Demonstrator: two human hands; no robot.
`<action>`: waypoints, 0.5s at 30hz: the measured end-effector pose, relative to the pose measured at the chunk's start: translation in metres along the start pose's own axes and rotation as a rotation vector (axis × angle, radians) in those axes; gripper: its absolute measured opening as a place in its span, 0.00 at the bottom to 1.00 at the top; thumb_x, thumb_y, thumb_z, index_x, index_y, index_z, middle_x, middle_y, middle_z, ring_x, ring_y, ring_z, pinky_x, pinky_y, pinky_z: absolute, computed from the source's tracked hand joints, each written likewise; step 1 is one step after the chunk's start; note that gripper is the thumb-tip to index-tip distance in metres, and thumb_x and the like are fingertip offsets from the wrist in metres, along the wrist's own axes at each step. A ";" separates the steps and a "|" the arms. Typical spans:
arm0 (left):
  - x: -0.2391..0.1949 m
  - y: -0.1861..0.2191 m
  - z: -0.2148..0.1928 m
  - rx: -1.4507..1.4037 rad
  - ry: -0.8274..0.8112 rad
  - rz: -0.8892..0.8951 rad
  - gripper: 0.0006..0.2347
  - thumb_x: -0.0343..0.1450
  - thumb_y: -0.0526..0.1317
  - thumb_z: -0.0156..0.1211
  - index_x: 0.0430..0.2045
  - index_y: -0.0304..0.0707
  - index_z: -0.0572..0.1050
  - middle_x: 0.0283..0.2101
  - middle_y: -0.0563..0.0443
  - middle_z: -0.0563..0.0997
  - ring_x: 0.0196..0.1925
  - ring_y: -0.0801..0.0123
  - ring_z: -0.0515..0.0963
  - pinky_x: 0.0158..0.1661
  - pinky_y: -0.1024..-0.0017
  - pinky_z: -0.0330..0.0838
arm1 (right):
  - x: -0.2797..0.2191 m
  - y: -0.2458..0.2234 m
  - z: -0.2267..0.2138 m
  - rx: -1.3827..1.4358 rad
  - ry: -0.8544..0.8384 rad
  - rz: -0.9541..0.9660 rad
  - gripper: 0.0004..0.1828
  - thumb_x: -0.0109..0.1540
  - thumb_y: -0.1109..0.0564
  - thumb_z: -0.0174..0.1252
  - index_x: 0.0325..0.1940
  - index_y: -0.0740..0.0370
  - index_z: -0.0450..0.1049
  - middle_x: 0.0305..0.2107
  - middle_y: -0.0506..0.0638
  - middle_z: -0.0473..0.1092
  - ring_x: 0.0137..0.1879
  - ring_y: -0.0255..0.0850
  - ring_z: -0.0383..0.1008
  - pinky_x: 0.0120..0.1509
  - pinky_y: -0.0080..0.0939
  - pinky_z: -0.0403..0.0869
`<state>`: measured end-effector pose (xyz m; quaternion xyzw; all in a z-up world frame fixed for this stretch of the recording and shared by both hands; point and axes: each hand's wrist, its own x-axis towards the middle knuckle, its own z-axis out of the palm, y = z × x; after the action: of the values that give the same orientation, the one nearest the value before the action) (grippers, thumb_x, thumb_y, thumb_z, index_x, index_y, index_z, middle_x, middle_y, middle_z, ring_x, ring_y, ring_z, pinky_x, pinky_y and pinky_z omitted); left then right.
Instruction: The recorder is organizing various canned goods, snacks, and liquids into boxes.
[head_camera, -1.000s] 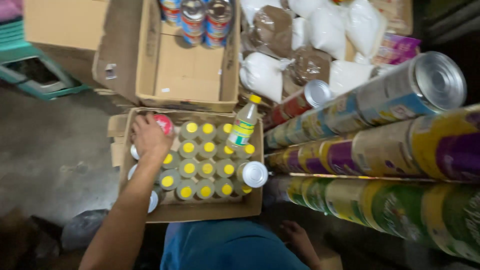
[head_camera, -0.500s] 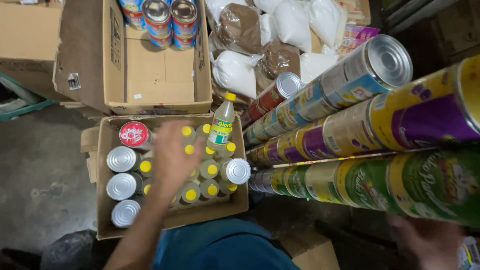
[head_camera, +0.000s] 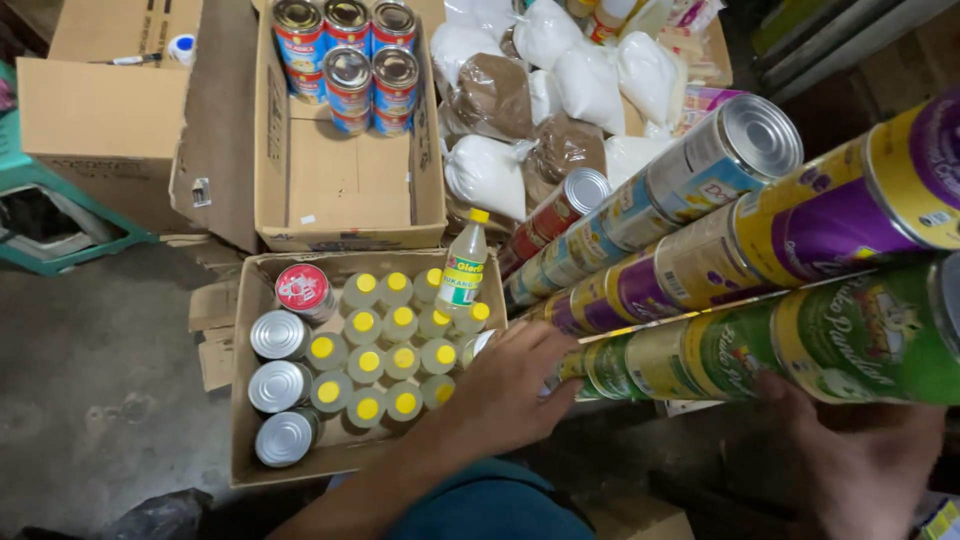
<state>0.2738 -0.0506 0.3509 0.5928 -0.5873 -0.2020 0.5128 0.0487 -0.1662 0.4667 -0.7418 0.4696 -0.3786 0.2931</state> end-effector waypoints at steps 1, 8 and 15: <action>-0.002 -0.002 0.000 -0.001 -0.004 0.003 0.16 0.67 0.39 0.66 0.47 0.35 0.75 0.46 0.42 0.78 0.52 0.47 0.77 0.51 0.55 0.70 | -0.001 -0.003 0.002 -0.001 0.005 0.002 0.34 0.57 0.73 0.64 0.66 0.71 0.63 0.54 0.58 0.72 0.59 0.45 0.76 0.64 0.45 0.76; -0.009 -0.008 -0.001 0.009 -0.021 -0.028 0.16 0.66 0.40 0.67 0.47 0.36 0.75 0.46 0.42 0.78 0.51 0.47 0.77 0.50 0.55 0.70 | -0.003 -0.045 0.019 0.083 0.126 0.036 0.37 0.52 0.71 0.63 0.64 0.68 0.60 0.53 0.54 0.70 0.57 0.42 0.74 0.61 0.43 0.76; -0.005 -0.004 0.005 -0.042 -0.021 0.009 0.16 0.66 0.39 0.67 0.46 0.35 0.76 0.45 0.41 0.78 0.51 0.46 0.77 0.49 0.55 0.71 | -0.007 -0.011 -0.009 -0.061 0.046 -0.028 0.31 0.55 0.70 0.65 0.62 0.74 0.67 0.51 0.61 0.73 0.54 0.47 0.77 0.59 0.45 0.77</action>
<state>0.2701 -0.0488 0.3434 0.5768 -0.5911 -0.2183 0.5198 0.0446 -0.1563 0.4779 -0.7481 0.4769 -0.3851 0.2544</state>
